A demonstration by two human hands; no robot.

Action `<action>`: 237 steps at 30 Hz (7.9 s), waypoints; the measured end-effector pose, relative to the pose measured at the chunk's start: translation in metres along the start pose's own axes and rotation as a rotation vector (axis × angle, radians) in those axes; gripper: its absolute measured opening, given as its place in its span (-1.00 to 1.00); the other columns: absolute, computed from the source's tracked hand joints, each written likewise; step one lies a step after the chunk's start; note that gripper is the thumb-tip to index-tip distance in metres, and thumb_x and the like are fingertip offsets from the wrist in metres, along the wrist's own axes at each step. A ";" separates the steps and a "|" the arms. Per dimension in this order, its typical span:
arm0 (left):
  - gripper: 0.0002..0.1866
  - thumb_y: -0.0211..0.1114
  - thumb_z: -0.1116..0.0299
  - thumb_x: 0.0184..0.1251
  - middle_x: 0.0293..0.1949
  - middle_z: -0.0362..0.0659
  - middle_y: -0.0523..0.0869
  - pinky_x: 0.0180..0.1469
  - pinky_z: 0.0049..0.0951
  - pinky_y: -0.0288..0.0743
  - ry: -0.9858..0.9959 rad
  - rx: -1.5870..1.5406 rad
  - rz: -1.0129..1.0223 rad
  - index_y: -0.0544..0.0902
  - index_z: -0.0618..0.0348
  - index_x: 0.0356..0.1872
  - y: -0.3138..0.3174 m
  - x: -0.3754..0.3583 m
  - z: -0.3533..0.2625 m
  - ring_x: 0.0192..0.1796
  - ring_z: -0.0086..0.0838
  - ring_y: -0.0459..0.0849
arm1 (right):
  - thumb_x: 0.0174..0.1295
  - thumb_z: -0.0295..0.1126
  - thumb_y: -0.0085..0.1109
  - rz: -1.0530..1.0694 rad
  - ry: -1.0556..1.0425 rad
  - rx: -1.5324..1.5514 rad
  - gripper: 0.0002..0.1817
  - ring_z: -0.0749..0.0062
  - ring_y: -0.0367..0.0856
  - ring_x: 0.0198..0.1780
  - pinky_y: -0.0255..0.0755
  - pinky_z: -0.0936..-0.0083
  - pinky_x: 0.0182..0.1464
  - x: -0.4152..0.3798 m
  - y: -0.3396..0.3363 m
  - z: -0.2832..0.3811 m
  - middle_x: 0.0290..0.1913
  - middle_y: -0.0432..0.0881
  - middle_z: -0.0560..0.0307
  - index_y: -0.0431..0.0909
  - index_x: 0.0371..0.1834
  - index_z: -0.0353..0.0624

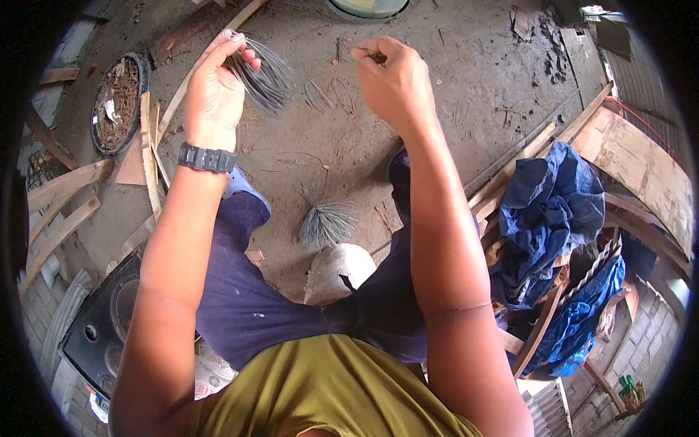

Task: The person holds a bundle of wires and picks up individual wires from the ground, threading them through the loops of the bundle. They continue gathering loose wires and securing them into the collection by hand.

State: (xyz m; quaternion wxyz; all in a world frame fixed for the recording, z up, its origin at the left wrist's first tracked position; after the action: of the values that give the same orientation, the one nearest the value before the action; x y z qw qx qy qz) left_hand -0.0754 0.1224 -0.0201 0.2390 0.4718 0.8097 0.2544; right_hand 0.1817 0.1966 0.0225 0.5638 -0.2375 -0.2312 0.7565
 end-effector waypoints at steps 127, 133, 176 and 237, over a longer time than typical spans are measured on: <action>-0.63 0.45 0.46 0.33 -0.34 -0.18 0.72 -0.32 -0.40 0.63 -0.079 0.172 -0.069 0.58 0.24 0.12 0.007 -0.060 -0.037 -0.39 -0.43 0.71 | 0.44 -0.30 0.25 0.199 0.103 0.819 -0.85 0.64 0.54 -0.45 0.48 0.58 -0.37 -0.048 0.028 0.032 -0.36 0.63 0.29 0.57 -0.24 -0.12; -0.57 0.42 0.38 0.40 -0.20 -0.16 0.71 -0.06 -0.34 0.63 -0.217 0.252 0.099 0.55 0.23 0.23 0.041 -0.058 0.013 -0.19 -0.42 0.71 | 0.34 -0.40 0.34 0.082 0.112 1.067 -0.85 0.62 0.60 -0.44 0.62 0.55 -0.37 -0.022 0.008 0.003 -0.31 0.71 0.15 0.54 -0.26 -0.18; -0.55 0.43 0.39 0.39 -0.14 -0.16 0.70 0.01 -0.32 0.60 -0.286 -0.004 0.045 0.51 0.19 0.23 0.019 -0.049 0.017 -0.14 -0.39 0.70 | 0.45 -0.22 0.18 0.100 0.200 1.217 -0.79 0.52 0.57 -0.26 0.47 0.47 -0.13 0.006 0.045 0.009 -0.22 0.66 0.25 0.59 -0.09 -0.13; -0.48 0.18 0.64 0.28 -0.17 -0.07 0.64 -0.02 -0.39 0.62 -0.027 0.154 0.092 0.45 0.39 0.30 0.030 -0.029 -0.017 -0.17 -0.34 0.70 | 0.37 -0.17 0.39 -0.193 -0.601 -0.069 -0.63 0.58 0.60 -0.22 0.49 0.48 -0.07 -0.031 0.021 0.097 -0.15 0.73 0.24 0.56 0.05 -0.16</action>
State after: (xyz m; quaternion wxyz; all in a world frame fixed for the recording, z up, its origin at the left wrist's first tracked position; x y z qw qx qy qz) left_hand -0.0541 0.1057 0.0163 0.2007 0.5290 0.8010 0.1956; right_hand 0.1135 0.1533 0.0886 0.5311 0.0009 -0.4346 0.7274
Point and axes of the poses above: each hand's wrist, its own x-axis towards the middle knuckle, its own y-axis out of the palm, z = x × y, the point moved 10 cm from there along x, towards the middle knuckle
